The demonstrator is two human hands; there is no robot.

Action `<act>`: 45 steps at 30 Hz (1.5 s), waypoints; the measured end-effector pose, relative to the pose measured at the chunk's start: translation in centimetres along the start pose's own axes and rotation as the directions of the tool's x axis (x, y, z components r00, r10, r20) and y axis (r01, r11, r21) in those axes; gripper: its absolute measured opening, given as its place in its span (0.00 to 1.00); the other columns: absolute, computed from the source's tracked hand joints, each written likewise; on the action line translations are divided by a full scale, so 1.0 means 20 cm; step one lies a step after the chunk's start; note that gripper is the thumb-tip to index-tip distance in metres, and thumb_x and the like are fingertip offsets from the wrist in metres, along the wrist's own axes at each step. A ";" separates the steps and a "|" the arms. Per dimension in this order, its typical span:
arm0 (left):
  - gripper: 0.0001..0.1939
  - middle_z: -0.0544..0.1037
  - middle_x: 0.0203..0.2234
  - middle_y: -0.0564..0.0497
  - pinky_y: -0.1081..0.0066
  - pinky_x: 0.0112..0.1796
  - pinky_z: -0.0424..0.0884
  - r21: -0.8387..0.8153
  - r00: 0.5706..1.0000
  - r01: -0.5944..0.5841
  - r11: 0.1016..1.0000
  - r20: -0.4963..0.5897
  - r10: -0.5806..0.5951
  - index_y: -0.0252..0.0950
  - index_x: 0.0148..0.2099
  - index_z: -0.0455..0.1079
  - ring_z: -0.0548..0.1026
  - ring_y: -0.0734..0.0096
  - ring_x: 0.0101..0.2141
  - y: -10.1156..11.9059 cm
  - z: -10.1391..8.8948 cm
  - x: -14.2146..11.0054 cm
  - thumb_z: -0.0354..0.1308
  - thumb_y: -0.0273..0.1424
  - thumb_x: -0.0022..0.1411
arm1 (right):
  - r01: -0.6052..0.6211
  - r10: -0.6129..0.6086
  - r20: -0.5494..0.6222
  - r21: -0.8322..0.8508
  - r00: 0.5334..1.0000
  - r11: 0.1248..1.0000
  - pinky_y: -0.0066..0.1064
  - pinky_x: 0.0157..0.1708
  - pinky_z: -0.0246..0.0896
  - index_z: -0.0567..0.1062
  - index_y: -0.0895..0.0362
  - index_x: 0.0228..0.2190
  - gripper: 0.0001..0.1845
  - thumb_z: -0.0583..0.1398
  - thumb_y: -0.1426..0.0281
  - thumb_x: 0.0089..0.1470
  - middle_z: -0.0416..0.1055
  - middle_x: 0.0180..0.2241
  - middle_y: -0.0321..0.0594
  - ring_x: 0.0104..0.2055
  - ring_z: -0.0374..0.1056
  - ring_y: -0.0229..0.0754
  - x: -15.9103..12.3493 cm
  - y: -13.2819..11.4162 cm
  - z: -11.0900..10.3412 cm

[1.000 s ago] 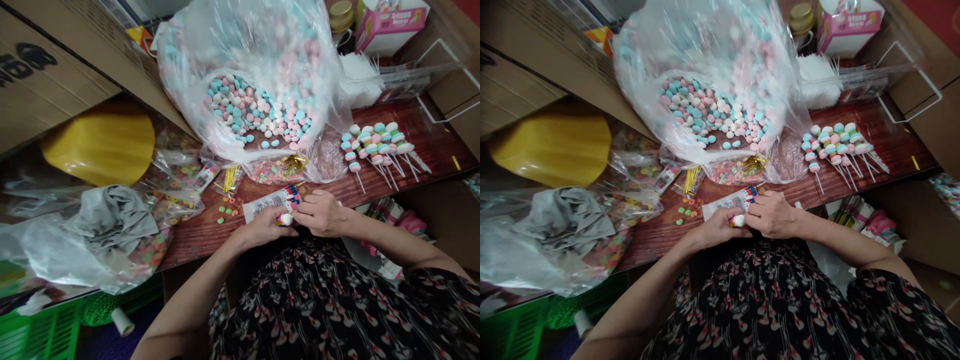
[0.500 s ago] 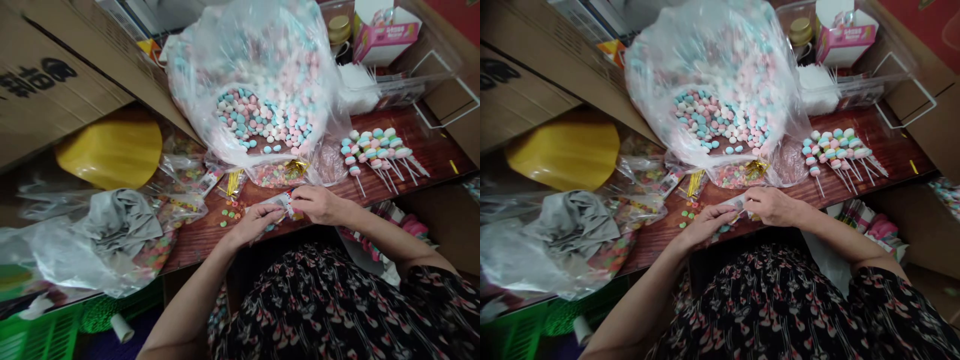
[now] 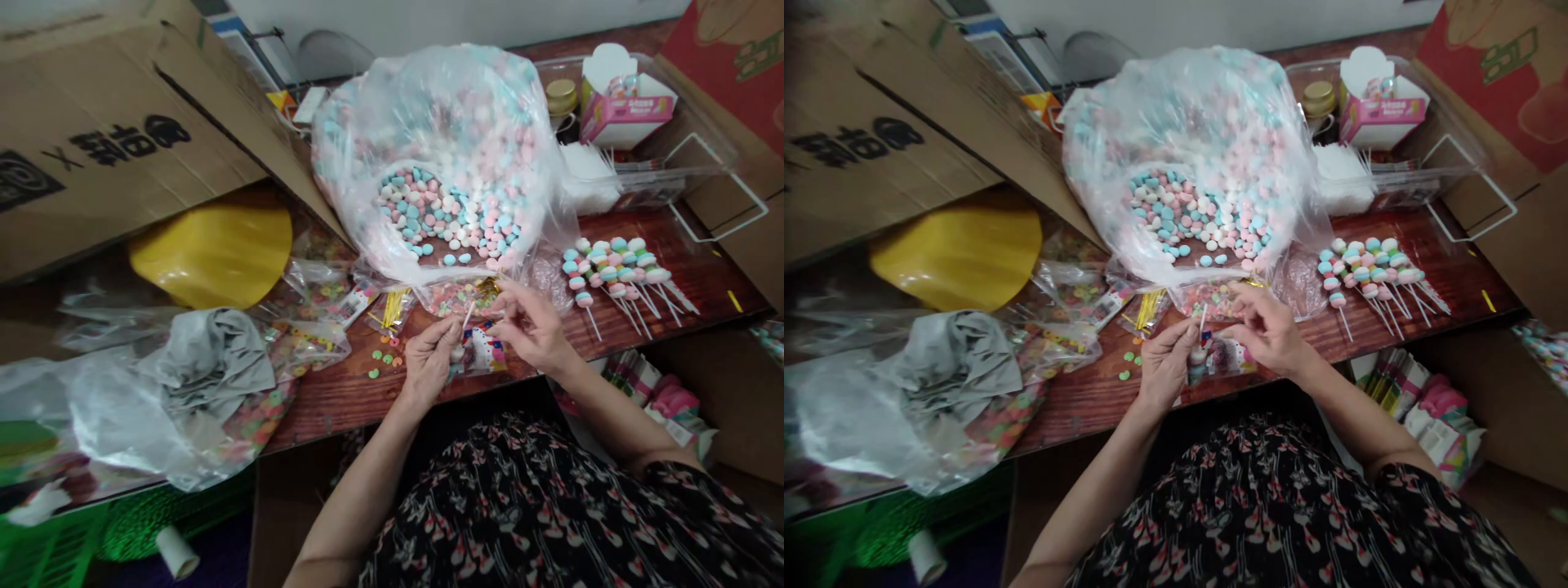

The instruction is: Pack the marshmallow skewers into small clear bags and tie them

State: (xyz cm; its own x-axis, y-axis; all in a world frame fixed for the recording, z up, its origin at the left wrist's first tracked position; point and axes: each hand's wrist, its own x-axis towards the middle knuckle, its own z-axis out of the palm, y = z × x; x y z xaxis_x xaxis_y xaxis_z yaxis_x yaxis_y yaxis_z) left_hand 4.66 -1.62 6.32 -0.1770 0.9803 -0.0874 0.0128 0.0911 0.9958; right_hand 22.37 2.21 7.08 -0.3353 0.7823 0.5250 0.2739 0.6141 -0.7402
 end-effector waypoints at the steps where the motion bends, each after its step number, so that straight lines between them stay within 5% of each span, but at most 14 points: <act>1: 0.17 0.81 0.34 0.50 0.70 0.38 0.73 0.013 1.000 -0.019 1.000 -0.012 0.019 0.38 0.44 0.79 0.77 0.69 0.36 0.01 -0.01 0.00 0.61 0.43 0.59 | -0.086 0.088 -0.022 0.068 0.996 0.994 0.27 0.28 0.62 0.65 0.55 0.55 0.23 0.59 0.68 0.58 0.70 0.39 0.40 0.28 0.61 0.34 -0.01 -0.01 0.02; 4: 0.17 0.80 0.38 0.49 0.70 0.41 0.72 0.081 0.996 -0.094 0.992 0.012 0.094 0.38 0.45 0.78 0.76 0.68 0.39 0.01 -0.02 -0.03 0.60 0.43 0.61 | -0.126 0.112 0.087 0.180 0.990 0.976 0.30 0.33 0.64 0.75 0.57 0.43 0.12 0.61 0.69 0.56 0.70 0.33 0.38 0.31 0.64 0.36 -0.04 -0.06 0.13; 7: 0.21 0.78 0.34 0.51 0.71 0.37 0.71 0.084 0.998 -0.034 0.996 0.054 0.029 0.39 0.51 0.74 0.74 0.70 0.36 -0.01 -0.05 -0.07 0.54 0.46 0.64 | -0.143 0.138 0.038 0.270 0.990 0.952 0.31 0.36 0.64 0.77 0.58 0.30 0.07 0.59 0.72 0.57 0.70 0.28 0.38 0.32 0.66 0.38 -0.03 -0.06 0.21; 14: 0.23 0.66 0.23 0.55 0.74 0.28 0.64 -0.020 0.973 0.140 0.990 0.186 -0.134 0.35 0.30 0.67 0.63 0.76 0.25 -0.08 -0.14 -0.11 0.54 0.51 0.62 | -0.066 0.057 0.045 0.233 0.997 0.970 0.29 0.33 0.63 0.76 0.57 0.29 0.08 0.57 0.73 0.58 0.71 0.28 0.38 0.31 0.66 0.36 0.02 -0.03 0.27; 17: 0.23 0.66 0.24 0.54 0.73 0.31 0.64 -0.052 0.962 0.156 0.986 0.233 -0.139 0.34 0.29 0.66 0.63 0.76 0.27 -0.07 -0.14 -0.12 0.56 0.50 0.61 | -0.076 0.086 -0.029 0.253 0.996 0.965 0.30 0.33 0.64 0.74 0.57 0.28 0.07 0.58 0.73 0.57 0.71 0.27 0.36 0.30 0.67 0.36 -0.01 -0.04 0.30; 22: 0.26 0.66 0.24 0.52 0.71 0.34 0.65 -0.172 0.942 0.230 0.958 0.287 -0.175 0.34 0.28 0.65 0.63 0.73 0.28 -0.05 -0.10 -0.16 0.55 0.54 0.59 | 0.057 -0.041 -0.107 0.145 0.993 0.988 0.32 0.34 0.65 0.76 0.55 0.32 0.09 0.56 0.76 0.56 0.73 0.31 0.39 0.33 0.69 0.38 -0.05 -0.07 0.33; 28: 0.22 0.66 0.21 0.55 0.72 0.30 0.64 -0.338 0.932 0.329 0.882 0.266 -0.246 0.34 0.28 0.65 0.64 0.76 0.24 -0.05 -0.09 -0.13 0.63 0.49 0.53 | -0.043 0.057 -0.070 0.181 0.996 0.982 0.34 0.35 0.65 0.77 0.53 0.32 0.07 0.58 0.73 0.57 0.73 0.30 0.36 0.33 0.69 0.40 0.02 -0.01 0.30; 31: 0.21 0.70 0.20 0.53 0.70 0.28 0.68 -0.345 0.859 0.473 0.811 0.385 -0.337 0.34 0.28 0.66 0.70 0.72 0.22 -0.02 -0.15 -0.12 0.62 0.47 0.52 | 0.297 -0.293 0.066 -0.071 0.954 0.952 0.42 0.48 0.62 0.76 0.49 0.44 0.15 0.56 0.74 0.58 0.75 0.45 0.41 0.48 0.68 0.46 0.04 0.02 0.21; 33: 0.19 0.72 0.19 0.52 0.71 0.26 0.69 -0.243 0.780 0.536 0.809 0.510 -0.364 0.33 0.29 0.67 0.72 0.71 0.21 0.00 -0.20 -0.11 0.63 0.45 0.53 | 0.538 -0.460 0.337 -0.191 0.822 0.821 0.47 0.55 0.55 0.73 0.47 0.51 0.19 0.54 0.73 0.61 0.72 0.53 0.39 0.58 0.61 0.48 0.04 0.01 0.15; 35: 0.18 0.73 0.19 0.50 0.73 0.22 0.66 -0.091 0.681 0.533 0.841 0.637 -0.362 0.31 0.27 0.68 0.72 0.72 0.18 0.00 -0.25 -0.09 0.62 0.42 0.54 | 0.664 -0.502 0.507 -0.207 0.700 0.718 0.45 0.55 0.51 0.70 0.50 0.54 0.19 0.52 0.72 0.63 0.70 0.56 0.38 0.61 0.57 0.47 0.02 0.01 0.10; 38: 0.17 0.72 0.21 0.52 0.76 0.20 0.63 0.036 0.541 0.564 0.825 0.738 -0.402 0.32 0.30 0.68 0.69 0.77 0.17 -0.02 -0.27 -0.06 0.63 0.42 0.54 | 0.734 -0.531 0.560 -0.227 0.636 0.640 0.43 0.53 0.49 0.71 0.54 0.50 0.16 0.51 0.71 0.64 0.74 0.48 0.39 0.56 0.61 0.43 -0.02 0.02 0.08; 41: 0.18 0.71 0.24 0.54 0.76 0.22 0.61 0.156 0.455 0.494 0.855 0.792 -0.407 0.33 0.33 0.66 0.67 0.79 0.18 -0.01 -0.24 -0.05 0.60 0.45 0.57 | 0.715 -0.508 0.547 -0.267 0.665 0.646 0.44 0.49 0.46 0.74 0.56 0.36 0.11 0.51 0.73 0.62 0.73 0.31 0.36 0.41 0.63 0.41 -0.06 0.03 0.08; 43: 0.17 0.70 0.24 0.53 0.75 0.24 0.63 0.253 0.499 0.289 0.923 0.783 -0.371 0.34 0.34 0.67 0.66 0.76 0.21 0.01 -0.20 -0.05 0.55 0.44 0.62 | 0.631 -0.405 0.545 -0.328 0.734 0.703 0.44 0.46 0.45 0.72 0.57 0.29 0.10 0.52 0.74 0.59 0.70 0.26 0.36 0.35 0.61 0.41 -0.09 0.03 0.08; 45: 0.15 0.71 0.26 0.51 0.72 0.30 0.65 0.356 0.643 -0.012 0.934 0.719 -0.265 0.36 0.35 0.68 0.67 0.72 0.26 0.02 -0.16 -0.06 0.51 0.41 0.65 | 0.498 -0.257 0.531 -0.383 0.808 0.778 0.42 0.43 0.44 0.70 0.58 0.25 0.09 0.54 0.75 0.55 0.69 0.25 0.37 0.34 0.58 0.41 -0.11 0.03 0.08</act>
State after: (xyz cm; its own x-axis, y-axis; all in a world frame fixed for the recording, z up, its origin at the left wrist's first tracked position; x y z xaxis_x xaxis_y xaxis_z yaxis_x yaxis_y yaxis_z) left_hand 1.64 -3.31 6.85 0.5900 0.7319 -0.3411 0.3645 0.1355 0.9213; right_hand 21.82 0.74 4.85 -0.8194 0.4191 0.3911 0.3910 0.9075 -0.1531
